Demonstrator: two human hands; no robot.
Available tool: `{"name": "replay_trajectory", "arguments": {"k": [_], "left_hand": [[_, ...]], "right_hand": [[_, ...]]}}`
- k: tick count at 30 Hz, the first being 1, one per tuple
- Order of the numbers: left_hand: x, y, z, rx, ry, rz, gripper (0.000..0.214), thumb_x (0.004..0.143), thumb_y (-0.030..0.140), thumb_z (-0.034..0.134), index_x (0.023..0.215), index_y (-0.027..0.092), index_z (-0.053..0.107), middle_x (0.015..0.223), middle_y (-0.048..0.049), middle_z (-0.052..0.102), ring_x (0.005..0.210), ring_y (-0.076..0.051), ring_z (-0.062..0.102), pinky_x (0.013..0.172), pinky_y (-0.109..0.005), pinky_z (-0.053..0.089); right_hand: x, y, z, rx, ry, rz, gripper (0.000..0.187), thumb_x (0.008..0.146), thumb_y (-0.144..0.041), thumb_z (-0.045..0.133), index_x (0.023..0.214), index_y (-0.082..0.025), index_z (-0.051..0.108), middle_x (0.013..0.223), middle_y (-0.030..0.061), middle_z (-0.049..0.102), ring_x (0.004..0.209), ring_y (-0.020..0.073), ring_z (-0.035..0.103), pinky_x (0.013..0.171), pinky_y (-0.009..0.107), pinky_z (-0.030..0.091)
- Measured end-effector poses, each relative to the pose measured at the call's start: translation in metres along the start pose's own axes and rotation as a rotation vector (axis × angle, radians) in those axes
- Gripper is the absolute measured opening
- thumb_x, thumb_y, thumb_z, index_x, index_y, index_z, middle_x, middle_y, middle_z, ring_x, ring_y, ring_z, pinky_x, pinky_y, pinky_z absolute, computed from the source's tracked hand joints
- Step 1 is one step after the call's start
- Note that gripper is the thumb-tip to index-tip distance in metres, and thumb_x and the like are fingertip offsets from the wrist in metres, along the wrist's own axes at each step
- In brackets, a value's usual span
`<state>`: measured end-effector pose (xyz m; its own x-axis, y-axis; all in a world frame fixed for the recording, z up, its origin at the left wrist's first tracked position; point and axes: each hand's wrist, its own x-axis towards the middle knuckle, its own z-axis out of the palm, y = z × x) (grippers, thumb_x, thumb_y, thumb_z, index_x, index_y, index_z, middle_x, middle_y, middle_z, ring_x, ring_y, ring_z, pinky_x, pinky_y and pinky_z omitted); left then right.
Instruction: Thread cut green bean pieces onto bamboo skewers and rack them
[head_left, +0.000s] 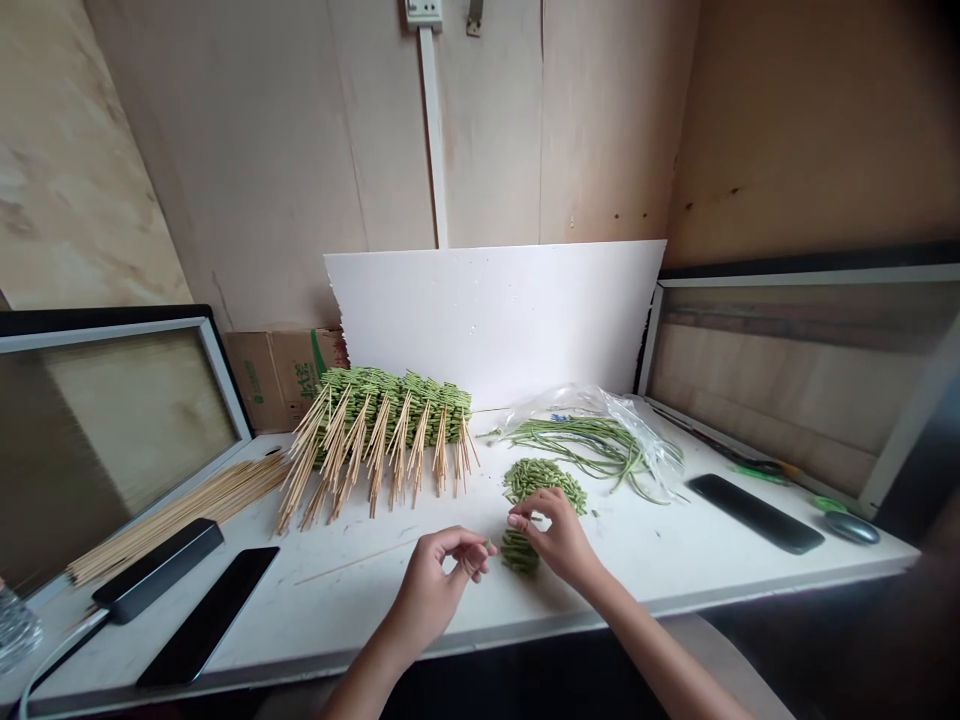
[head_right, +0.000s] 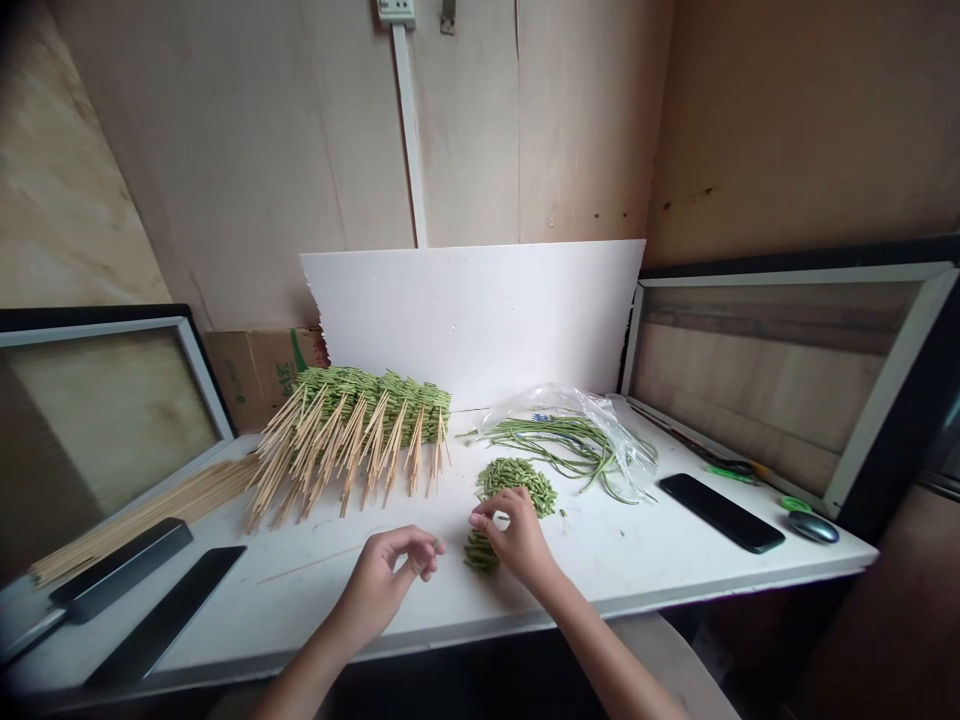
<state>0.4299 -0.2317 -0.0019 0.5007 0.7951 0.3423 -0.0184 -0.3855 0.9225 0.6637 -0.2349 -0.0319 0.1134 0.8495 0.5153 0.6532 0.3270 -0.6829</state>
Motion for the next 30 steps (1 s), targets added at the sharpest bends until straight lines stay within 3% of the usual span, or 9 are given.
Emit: {"name": "replay_trajectory", "arguments": {"k": [4,7,10,13,17,19,22,27,30], "left_hand": [[0.003,-0.010,-0.004,0.111,0.010,0.001,0.039,0.095,0.050,0.064,0.088,0.014,0.078,0.081,-0.0095,0.074,0.068,-0.017,0.063,0.066,-0.029,0.054],[0.003,-0.009,-0.004,0.198,0.012,0.043,0.034,0.096,0.046,0.064,0.087,0.016,0.079,0.084,-0.0090,0.076,0.075,-0.019,0.067,0.073,-0.030,0.054],[0.003,-0.009,-0.005,0.275,0.025,0.067,0.026,0.094,0.041,0.069,0.088,0.018,0.079,0.085,-0.0078,0.077,0.079,-0.021,0.070,0.078,-0.032,0.054],[0.002,-0.013,-0.005,0.401,0.075,0.069,0.019,0.088,0.037,0.078,0.101,0.023,0.079,0.082,-0.0046,0.078,0.082,-0.023,0.069,0.083,-0.036,0.053],[0.000,-0.018,-0.004,0.564,0.128,0.143,0.038,0.083,0.033,0.083,0.119,0.028,0.072,0.079,-0.0025,0.078,0.087,-0.026,0.067,0.086,-0.040,0.050],[-0.001,-0.018,-0.003,0.604,0.125,0.203,0.038,0.085,0.030,0.082,0.120,0.027,0.071,0.079,-0.0022,0.078,0.086,-0.026,0.068,0.086,-0.040,0.049],[0.000,-0.013,-0.004,0.660,0.102,0.276,0.038,0.084,0.029,0.083,0.120,0.026,0.070,0.083,-0.0024,0.079,0.082,-0.024,0.070,0.091,-0.043,0.046],[0.005,-0.006,-0.014,0.822,0.032,0.380,0.008,0.094,0.022,0.072,0.101,0.023,0.074,0.089,-0.0040,0.078,0.082,-0.022,0.069,0.087,-0.041,0.041],[0.006,-0.006,-0.017,0.882,0.049,0.425,0.011,0.097,0.018,0.067,0.101,0.023,0.075,0.087,-0.0037,0.076,0.081,-0.022,0.068,0.086,-0.040,0.040]], "right_hand": [[-0.004,0.016,0.005,-0.135,-0.055,0.029,0.035,0.092,-0.052,0.065,0.081,-0.023,0.079,0.084,0.0084,0.072,0.093,0.0303,0.057,0.089,0.044,0.044],[-0.005,0.021,0.007,-0.175,-0.073,0.049,0.047,0.097,-0.056,0.054,0.074,-0.021,0.076,0.078,0.0087,0.071,0.089,0.0291,0.057,0.087,0.043,0.044],[-0.002,0.019,0.005,-0.112,-0.032,0.080,0.056,0.101,-0.059,0.044,0.078,-0.020,0.077,0.079,0.0096,0.072,0.094,0.0304,0.057,0.089,0.044,0.044],[0.001,0.003,-0.001,0.028,-0.047,0.078,0.054,0.100,-0.061,0.045,0.088,-0.020,0.079,0.085,0.0094,0.074,0.098,0.0300,0.061,0.088,0.042,0.046],[-0.005,-0.032,-0.006,0.307,-0.347,0.023,0.043,0.093,-0.060,0.061,0.098,-0.021,0.078,0.093,0.0075,0.078,0.085,0.0239,0.068,0.072,0.033,0.050],[-0.009,-0.047,-0.006,0.362,-0.415,-0.011,0.038,0.090,-0.058,0.067,0.094,-0.022,0.079,0.090,0.0060,0.078,0.081,0.0219,0.069,0.072,0.031,0.050],[-0.011,-0.056,-0.005,0.345,-0.356,-0.019,0.038,0.091,-0.057,0.066,0.087,-0.021,0.078,0.084,0.0055,0.077,0.076,0.0202,0.068,0.070,0.031,0.050],[-0.007,-0.046,-0.007,0.302,-0.241,0.016,0.038,0.093,-0.056,0.064,0.089,-0.020,0.076,0.084,0.0059,0.075,0.075,0.0203,0.067,0.065,0.030,0.048],[-0.007,-0.045,-0.006,0.222,-0.195,-0.004,0.032,0.093,-0.052,0.066,0.090,-0.022,0.077,0.088,0.0062,0.075,0.080,0.0215,0.066,0.069,0.032,0.048]]}}
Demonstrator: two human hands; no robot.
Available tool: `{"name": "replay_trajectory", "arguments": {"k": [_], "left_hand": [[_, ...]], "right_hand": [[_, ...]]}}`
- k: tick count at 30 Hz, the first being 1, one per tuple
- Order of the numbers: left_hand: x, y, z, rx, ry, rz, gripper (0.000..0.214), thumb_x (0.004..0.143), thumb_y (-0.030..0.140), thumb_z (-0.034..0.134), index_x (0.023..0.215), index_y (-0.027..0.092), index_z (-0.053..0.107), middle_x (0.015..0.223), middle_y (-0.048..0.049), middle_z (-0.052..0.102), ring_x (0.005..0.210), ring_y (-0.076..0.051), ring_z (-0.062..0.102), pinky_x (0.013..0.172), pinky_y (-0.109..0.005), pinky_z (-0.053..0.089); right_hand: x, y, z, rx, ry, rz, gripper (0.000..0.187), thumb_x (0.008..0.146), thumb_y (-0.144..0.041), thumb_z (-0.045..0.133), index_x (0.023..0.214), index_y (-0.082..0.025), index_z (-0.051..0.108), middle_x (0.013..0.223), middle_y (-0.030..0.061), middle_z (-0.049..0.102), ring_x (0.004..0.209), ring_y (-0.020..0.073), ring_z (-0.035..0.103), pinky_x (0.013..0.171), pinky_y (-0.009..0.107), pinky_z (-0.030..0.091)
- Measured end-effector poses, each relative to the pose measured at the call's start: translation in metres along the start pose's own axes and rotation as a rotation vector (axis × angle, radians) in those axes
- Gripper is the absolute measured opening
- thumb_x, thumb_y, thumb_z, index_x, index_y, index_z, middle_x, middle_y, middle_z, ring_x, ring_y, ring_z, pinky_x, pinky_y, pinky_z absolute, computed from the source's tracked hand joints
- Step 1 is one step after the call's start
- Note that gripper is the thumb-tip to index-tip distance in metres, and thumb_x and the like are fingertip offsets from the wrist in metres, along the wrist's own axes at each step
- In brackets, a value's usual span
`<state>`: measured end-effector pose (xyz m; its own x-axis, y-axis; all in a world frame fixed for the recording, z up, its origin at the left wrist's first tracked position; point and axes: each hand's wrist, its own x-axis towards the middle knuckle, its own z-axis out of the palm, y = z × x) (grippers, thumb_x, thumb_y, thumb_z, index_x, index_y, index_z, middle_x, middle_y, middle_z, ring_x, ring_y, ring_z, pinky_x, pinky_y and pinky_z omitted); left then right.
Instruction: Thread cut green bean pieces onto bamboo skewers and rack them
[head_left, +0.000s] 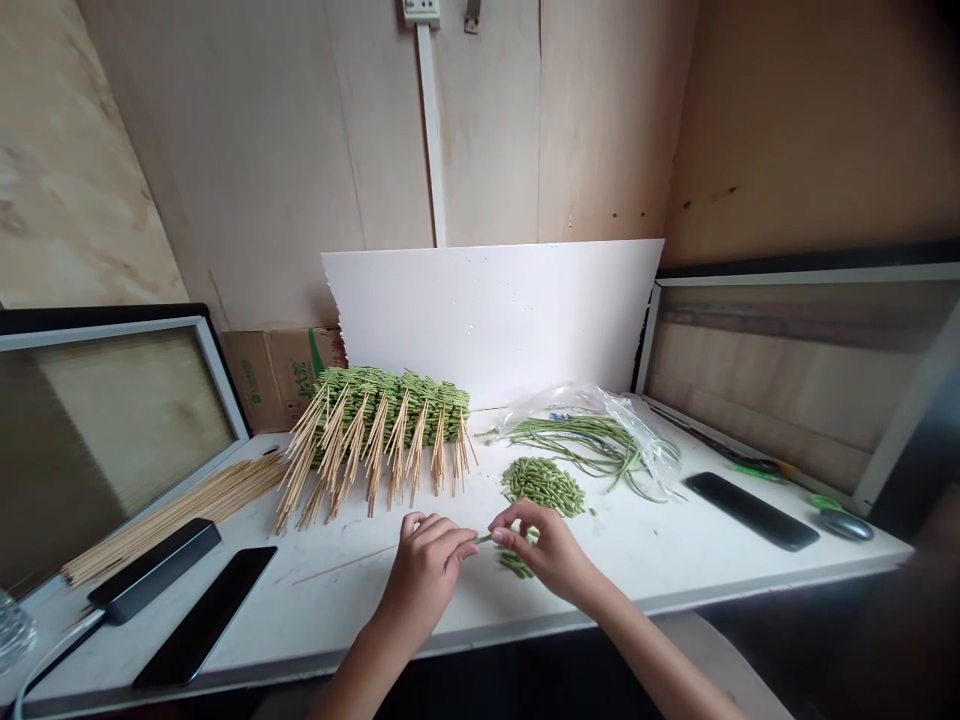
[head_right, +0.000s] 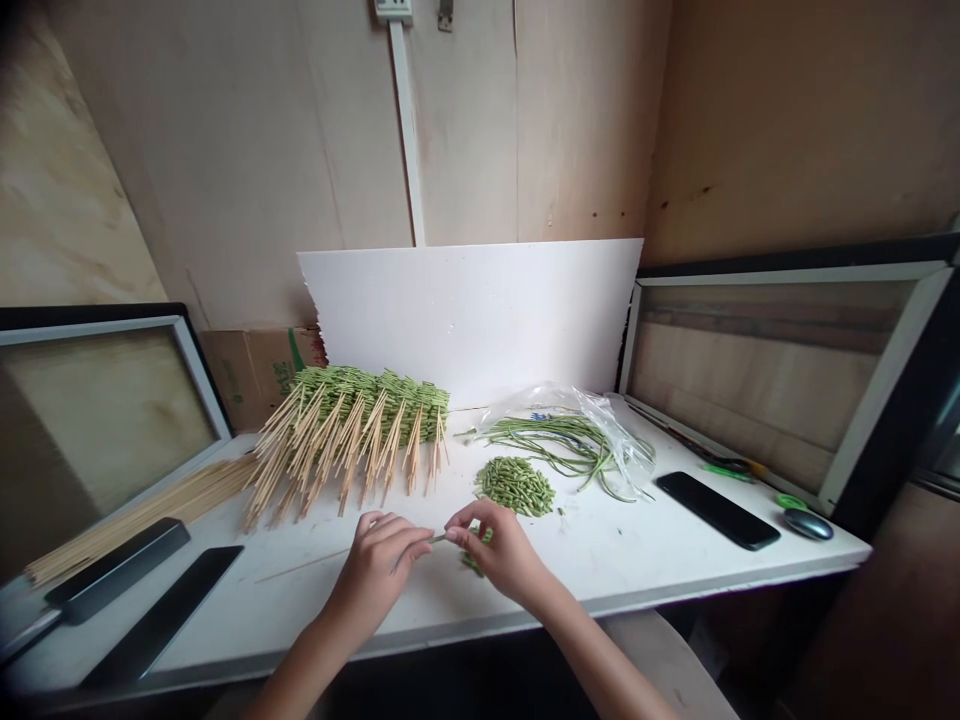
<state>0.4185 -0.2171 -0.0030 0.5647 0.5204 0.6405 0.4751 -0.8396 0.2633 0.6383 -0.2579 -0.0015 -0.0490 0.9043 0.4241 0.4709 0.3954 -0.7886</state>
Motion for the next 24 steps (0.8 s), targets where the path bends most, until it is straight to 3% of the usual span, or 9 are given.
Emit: {"name": "replay_trajectory", "arguments": {"k": [7,11,16,21,24], "left_hand": [[-0.004,0.004,0.007,-0.015,0.087,0.008,0.018,0.098,0.015,0.061,0.104,0.022,0.076,0.088,-0.0045,0.076,0.081,-0.022,0.068,0.089,-0.041,0.042],[-0.004,0.009,0.008,-0.127,0.088,-0.095,0.014,0.096,0.021,0.066,0.102,0.022,0.077,0.091,-0.0059,0.077,0.084,-0.023,0.068,0.085,-0.039,0.045],[-0.002,0.018,0.003,-0.508,0.013,-0.281,0.024,0.098,0.034,0.063,0.085,0.019,0.078,0.080,-0.0066,0.074,0.079,-0.022,0.068,0.078,-0.033,0.050],[0.001,0.018,0.005,-0.966,-0.104,-0.386,0.037,0.093,0.047,0.068,0.077,0.014,0.076,0.069,-0.0063,0.069,0.069,-0.019,0.064,0.072,-0.030,0.051],[0.001,0.011,0.009,-1.040,-0.114,-0.459,0.041,0.091,0.052,0.069,0.082,0.012,0.077,0.069,-0.0069,0.070,0.067,-0.018,0.063,0.070,-0.030,0.051]], "right_hand": [[-0.005,-0.018,0.007,-0.128,-0.020,-0.082,0.021,0.093,-0.046,0.069,0.092,-0.026,0.079,0.080,0.0055,0.072,0.081,0.0241,0.059,0.073,0.035,0.046],[-0.006,-0.018,0.011,-0.109,0.060,-0.150,0.016,0.096,-0.037,0.066,0.088,-0.026,0.075,0.081,0.0064,0.070,0.087,0.0262,0.056,0.076,0.037,0.045],[-0.008,-0.015,0.018,0.046,0.123,-0.184,0.020,0.095,-0.035,0.066,0.079,-0.025,0.073,0.077,0.0064,0.067,0.089,0.0266,0.054,0.081,0.040,0.045],[-0.005,-0.010,0.019,0.316,0.031,-0.153,0.029,0.089,-0.050,0.072,0.076,-0.023,0.073,0.075,0.0042,0.065,0.081,0.0230,0.058,0.079,0.037,0.048],[0.000,0.001,0.009,0.223,0.063,-0.092,0.029,0.089,-0.051,0.072,0.084,-0.023,0.077,0.082,0.0063,0.069,0.085,0.0245,0.061,0.077,0.037,0.048]]}}
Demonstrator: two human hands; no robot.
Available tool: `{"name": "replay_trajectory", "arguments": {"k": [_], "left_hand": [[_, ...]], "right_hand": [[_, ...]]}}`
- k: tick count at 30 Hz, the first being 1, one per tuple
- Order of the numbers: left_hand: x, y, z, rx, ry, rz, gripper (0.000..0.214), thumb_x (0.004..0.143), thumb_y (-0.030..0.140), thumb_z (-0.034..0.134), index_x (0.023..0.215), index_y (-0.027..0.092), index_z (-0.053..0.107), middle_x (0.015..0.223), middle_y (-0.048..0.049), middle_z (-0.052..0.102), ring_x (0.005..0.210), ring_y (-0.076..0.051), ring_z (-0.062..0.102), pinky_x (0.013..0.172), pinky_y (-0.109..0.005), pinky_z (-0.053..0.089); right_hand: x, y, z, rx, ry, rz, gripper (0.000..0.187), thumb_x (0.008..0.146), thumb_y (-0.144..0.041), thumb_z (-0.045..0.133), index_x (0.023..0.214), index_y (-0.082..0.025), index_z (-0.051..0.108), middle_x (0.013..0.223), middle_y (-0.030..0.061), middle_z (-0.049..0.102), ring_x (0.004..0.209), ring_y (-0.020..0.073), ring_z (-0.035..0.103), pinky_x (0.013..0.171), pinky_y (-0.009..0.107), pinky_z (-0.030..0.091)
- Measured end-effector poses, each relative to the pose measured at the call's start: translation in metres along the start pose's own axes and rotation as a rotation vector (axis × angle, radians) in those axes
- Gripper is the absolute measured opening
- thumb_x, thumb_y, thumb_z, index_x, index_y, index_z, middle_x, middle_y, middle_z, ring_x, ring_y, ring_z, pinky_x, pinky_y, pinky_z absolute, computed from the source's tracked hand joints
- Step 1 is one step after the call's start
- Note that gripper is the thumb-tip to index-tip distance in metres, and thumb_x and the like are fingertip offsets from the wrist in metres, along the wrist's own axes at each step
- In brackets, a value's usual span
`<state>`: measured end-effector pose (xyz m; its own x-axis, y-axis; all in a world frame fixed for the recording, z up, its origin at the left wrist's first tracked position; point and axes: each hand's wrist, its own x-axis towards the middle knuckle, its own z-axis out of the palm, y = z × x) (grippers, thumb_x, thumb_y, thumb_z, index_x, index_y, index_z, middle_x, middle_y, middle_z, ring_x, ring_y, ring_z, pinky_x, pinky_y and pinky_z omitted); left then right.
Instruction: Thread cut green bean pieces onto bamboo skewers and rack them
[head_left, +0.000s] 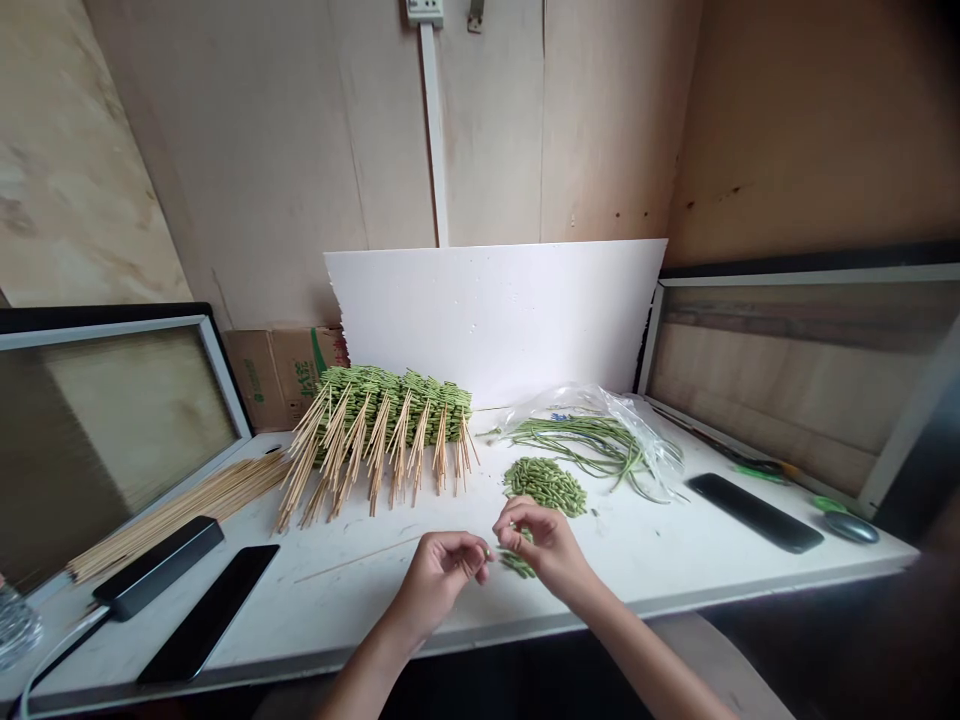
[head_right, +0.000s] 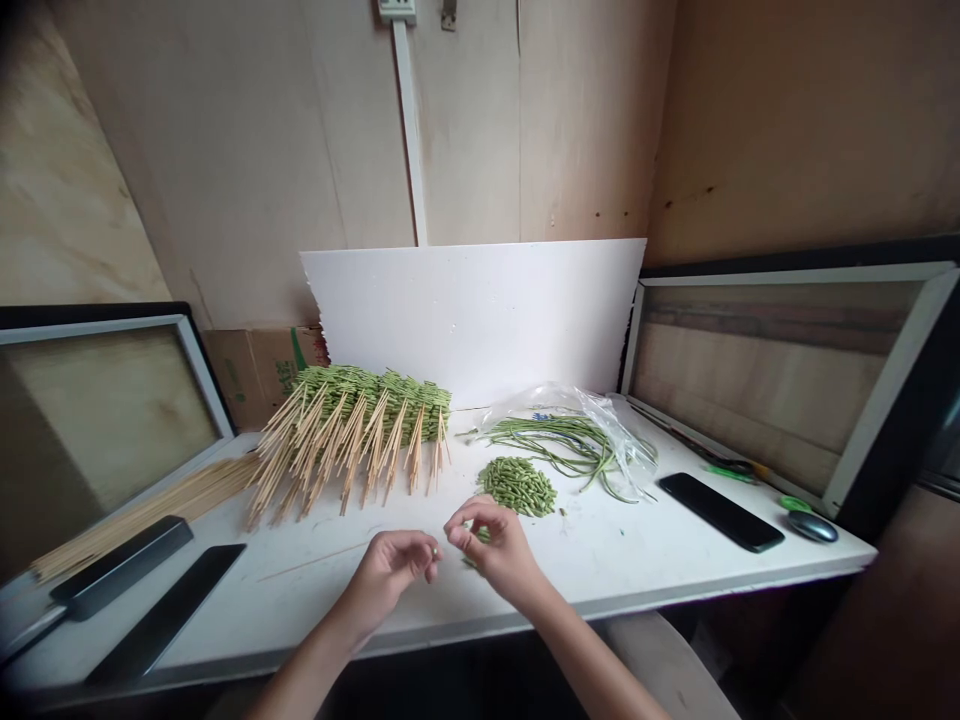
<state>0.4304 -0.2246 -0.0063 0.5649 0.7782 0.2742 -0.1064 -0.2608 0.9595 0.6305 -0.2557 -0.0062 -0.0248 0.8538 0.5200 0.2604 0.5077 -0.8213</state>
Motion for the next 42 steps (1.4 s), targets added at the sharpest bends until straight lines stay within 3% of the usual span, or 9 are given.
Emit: {"name": "replay_trajectory", "arguments": {"k": [5,10,14,17,20,25,31,37,42], "left_hand": [[0.001,-0.003,-0.007,0.274,0.141,0.021,0.036,0.093,0.049,0.067,0.098,0.016,0.080,0.082,-0.0092,0.076,0.078,-0.023,0.068,0.077,-0.033,0.054],[-0.001,-0.004,-0.008,0.492,0.205,0.145,0.020,0.093,0.037,0.069,0.101,0.023,0.081,0.102,-0.0088,0.079,0.096,-0.026,0.072,0.089,-0.035,0.055],[-0.001,-0.010,-0.008,0.534,0.220,0.131,0.019,0.091,0.032,0.073,0.108,0.028,0.080,0.103,-0.0057,0.081,0.098,-0.026,0.074,0.093,-0.037,0.055],[-0.001,-0.013,-0.008,0.582,0.234,0.143,0.036,0.088,0.026,0.076,0.123,0.031,0.074,0.098,-0.0039,0.081,0.099,-0.027,0.073,0.095,-0.041,0.054],[-0.003,-0.012,-0.008,0.625,0.226,0.180,0.043,0.088,0.024,0.076,0.130,0.031,0.070,0.094,-0.0041,0.081,0.099,-0.028,0.071,0.095,-0.044,0.053],[-0.005,-0.007,-0.008,0.625,0.247,0.173,0.041,0.085,0.026,0.078,0.126,0.031,0.073,0.094,-0.0057,0.080,0.095,-0.029,0.071,0.093,-0.045,0.054],[0.001,-0.003,-0.005,0.172,0.215,0.013,0.032,0.085,0.044,0.079,0.105,0.018,0.076,0.091,-0.0101,0.078,0.089,-0.026,0.073,0.086,-0.038,0.056],[0.004,-0.001,0.001,-0.077,0.172,-0.053,0.040,0.088,0.052,0.073,0.097,0.014,0.076,0.100,-0.0123,0.077,0.101,-0.027,0.071,0.094,-0.036,0.052],[0.001,0.002,-0.003,0.203,0.151,0.034,0.037,0.096,0.050,0.063,0.098,0.016,0.077,0.097,-0.0113,0.077,0.097,-0.027,0.070,0.091,-0.036,0.051]], "right_hand": [[0.004,0.028,-0.023,-0.513,0.056,0.071,0.023,0.091,-0.044,0.069,0.086,-0.024,0.081,0.088,0.0088,0.072,0.096,0.0307,0.057,0.087,0.044,0.044],[0.000,0.046,-0.028,-0.670,0.006,0.152,0.021,0.088,-0.043,0.072,0.083,-0.024,0.082,0.082,0.0078,0.072,0.092,0.0309,0.058,0.086,0.043,0.044],[0.002,0.028,-0.021,-0.583,0.026,0.106,0.030,0.094,-0.048,0.065,0.088,-0.023,0.081,0.088,0.0088,0.073,0.096,0.0305,0.059,0.086,0.043,0.045],[0.001,0.004,-0.011,-0.360,-0.055,0.077,0.035,0.098,-0.050,0.058,0.094,-0.023,0.079,0.092,0.0081,0.075,0.096,0.0271,0.062,0.081,0.038,0.048],[-0.003,-0.012,-0.001,-0.192,-0.139,0.076,0.029,0.094,-0.051,0.066,0.100,-0.025,0.079,0.097,0.0066,0.076,0.092,0.0238,0.064,0.074,0.033,0.050],[-0.004,-0.016,0.004,-0.151,-0.094,0.072,0.026,0.089,-0.050,0.072,0.093,-0.026,0.081,0.090,0.0058,0.077,0.085,0.0219,0.065,0.073,0.033,0.051],[-0.004,-0.002,0.008,0.073,0.007,0.191,0.034,0.083,-0.053,0.076,0.092,-0.021,0.077,0.090,0.0062,0.076,0.066,0.0173,0.065,0.057,0.030,0.053],[-0.009,-0.005,0.015,-0.070,-0.003,0.022,0.019,0.083,-0.042,0.082,0.089,-0.024,0.078,0.095,0.0058,0.076,0.091,0.0229,0.069,0.082,0.035,0.054],[-0.005,-0.021,0.003,-0.211,0.032,-0.106,0.016,0.098,-0.035,0.064,0.108,-0.028,0.074,0.098,0.0066,0.074,0.096,0.0247,0.063,0.081,0.037,0.052]]}}
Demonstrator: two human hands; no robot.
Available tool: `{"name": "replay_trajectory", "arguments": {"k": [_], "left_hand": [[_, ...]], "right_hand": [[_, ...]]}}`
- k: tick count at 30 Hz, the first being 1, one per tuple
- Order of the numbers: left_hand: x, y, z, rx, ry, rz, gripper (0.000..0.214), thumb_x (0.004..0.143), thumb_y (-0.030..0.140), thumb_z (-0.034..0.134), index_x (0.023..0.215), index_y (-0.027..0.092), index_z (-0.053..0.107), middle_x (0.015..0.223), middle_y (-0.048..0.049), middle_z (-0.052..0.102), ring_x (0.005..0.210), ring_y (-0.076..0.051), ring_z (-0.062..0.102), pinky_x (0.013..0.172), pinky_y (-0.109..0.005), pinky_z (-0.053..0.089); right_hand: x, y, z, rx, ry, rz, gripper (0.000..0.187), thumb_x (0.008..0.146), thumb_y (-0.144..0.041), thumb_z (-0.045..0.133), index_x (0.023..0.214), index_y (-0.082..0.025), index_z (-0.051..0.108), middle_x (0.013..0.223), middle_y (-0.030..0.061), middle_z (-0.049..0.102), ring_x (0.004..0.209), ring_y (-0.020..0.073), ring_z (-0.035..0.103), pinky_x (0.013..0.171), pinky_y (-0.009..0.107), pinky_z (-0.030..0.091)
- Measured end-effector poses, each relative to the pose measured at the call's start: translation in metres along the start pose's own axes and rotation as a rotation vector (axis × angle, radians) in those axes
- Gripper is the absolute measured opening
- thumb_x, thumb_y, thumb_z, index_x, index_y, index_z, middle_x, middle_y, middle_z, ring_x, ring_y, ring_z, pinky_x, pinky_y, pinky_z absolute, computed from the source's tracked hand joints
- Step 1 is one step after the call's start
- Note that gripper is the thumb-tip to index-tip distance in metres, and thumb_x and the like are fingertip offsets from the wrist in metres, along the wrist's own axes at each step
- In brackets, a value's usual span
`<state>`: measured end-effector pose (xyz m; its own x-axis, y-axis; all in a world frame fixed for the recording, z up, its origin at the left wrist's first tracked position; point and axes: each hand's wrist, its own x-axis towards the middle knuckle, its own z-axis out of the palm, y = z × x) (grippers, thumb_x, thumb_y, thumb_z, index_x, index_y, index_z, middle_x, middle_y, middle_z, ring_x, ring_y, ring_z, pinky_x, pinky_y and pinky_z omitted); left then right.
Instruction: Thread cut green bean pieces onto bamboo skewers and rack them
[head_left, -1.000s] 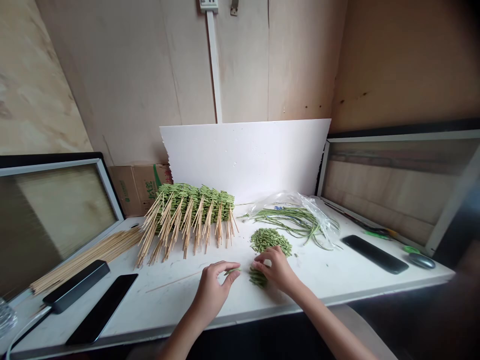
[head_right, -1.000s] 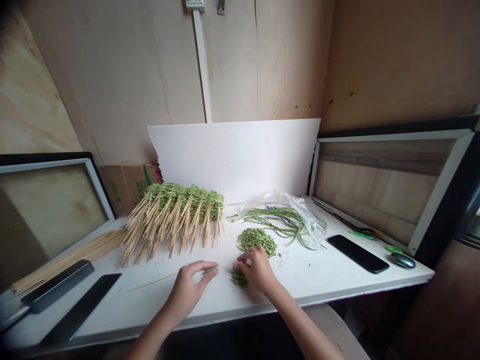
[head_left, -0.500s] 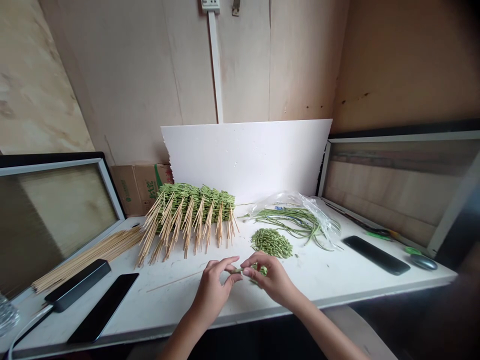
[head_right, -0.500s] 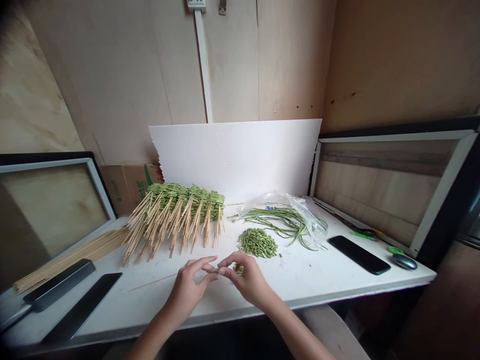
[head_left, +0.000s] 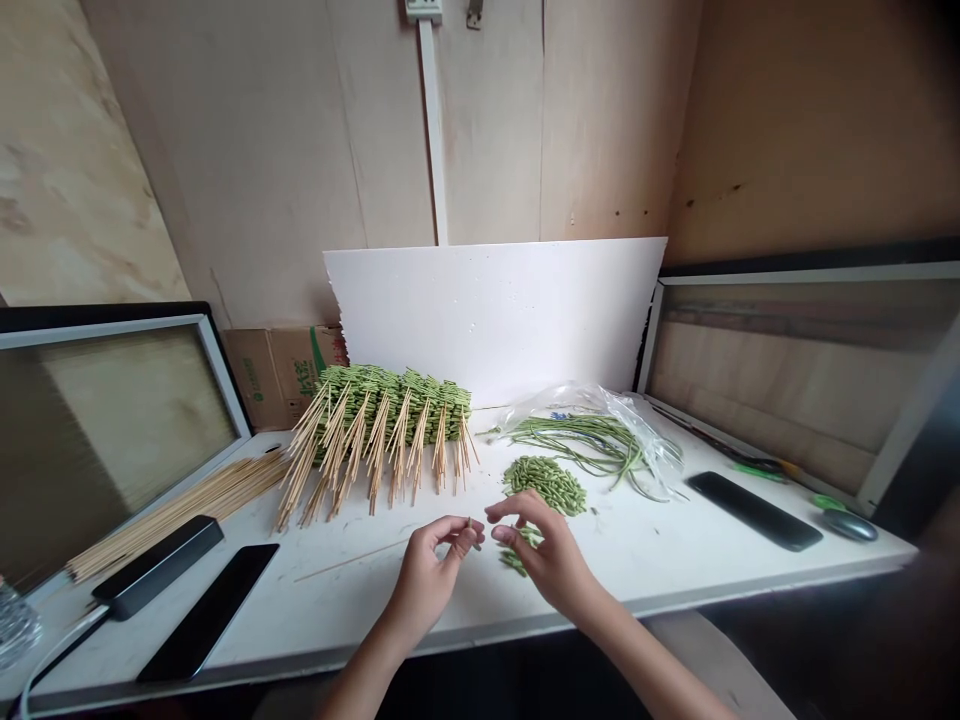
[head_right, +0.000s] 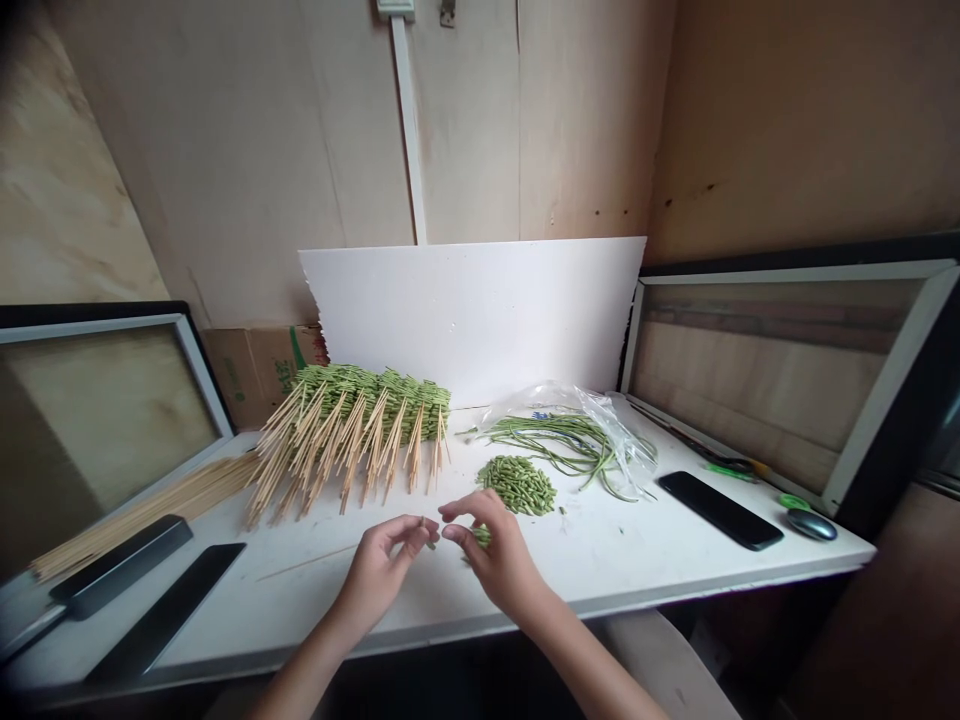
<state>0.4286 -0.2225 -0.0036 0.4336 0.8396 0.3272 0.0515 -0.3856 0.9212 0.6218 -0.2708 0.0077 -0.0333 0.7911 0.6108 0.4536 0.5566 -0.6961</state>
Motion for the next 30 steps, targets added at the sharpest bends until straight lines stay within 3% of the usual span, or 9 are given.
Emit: {"name": "replay_trajectory", "arguments": {"k": [3,10,16,23,30], "left_hand": [[-0.003,0.003,-0.001,0.162,-0.037,0.094,0.036,0.100,0.046,0.057,0.089,0.018,0.075,0.091,-0.0096,0.074,0.088,-0.025,0.068,0.086,-0.034,0.050],[-0.008,0.010,0.004,0.293,-0.110,0.181,0.041,0.106,0.037,0.045,0.075,0.019,0.064,0.080,-0.0072,0.065,0.086,-0.023,0.060,0.081,-0.033,0.045],[-0.013,0.022,0.008,0.295,-0.114,0.222,0.024,0.101,0.035,0.060,0.084,0.019,0.069,0.084,-0.0062,0.067,0.086,-0.022,0.060,0.079,-0.030,0.045],[-0.014,0.025,0.007,0.228,-0.139,0.267,0.031,0.101,0.030,0.059,0.074,0.019,0.069,0.078,-0.0073,0.067,0.084,-0.022,0.060,0.078,-0.032,0.047],[-0.015,0.018,0.012,0.003,-0.140,0.195,0.039,0.101,0.039,0.057,0.071,0.017,0.067,0.075,-0.0066,0.063,0.075,-0.019,0.059,0.075,-0.030,0.049]], "right_hand": [[0.002,-0.003,-0.005,-0.063,-0.046,-0.098,0.020,0.100,-0.029,0.060,0.116,-0.029,0.073,0.100,0.0075,0.073,0.097,0.0255,0.060,0.084,0.040,0.050],[0.001,0.002,-0.002,-0.098,-0.090,-0.163,0.019,0.098,-0.019,0.058,0.088,-0.025,0.073,0.084,0.0066,0.069,0.090,0.0253,0.056,0.078,0.040,0.049],[-0.002,0.000,0.001,-0.012,-0.035,-0.106,0.024,0.091,-0.007,0.058,0.078,-0.025,0.068,0.078,0.0037,0.067,0.090,0.0244,0.054,0.080,0.038,0.045],[-0.003,-0.002,0.006,0.205,-0.075,0.032,0.026,0.093,-0.038,0.069,0.071,-0.023,0.068,0.075,0.0036,0.063,0.086,0.0228,0.057,0.083,0.037,0.046],[-0.002,0.008,0.014,0.481,0.001,0.182,0.038,0.083,-0.056,0.075,0.071,-0.022,0.066,0.075,0.0019,0.061,0.073,0.0187,0.057,0.068,0.031,0.047]]}}
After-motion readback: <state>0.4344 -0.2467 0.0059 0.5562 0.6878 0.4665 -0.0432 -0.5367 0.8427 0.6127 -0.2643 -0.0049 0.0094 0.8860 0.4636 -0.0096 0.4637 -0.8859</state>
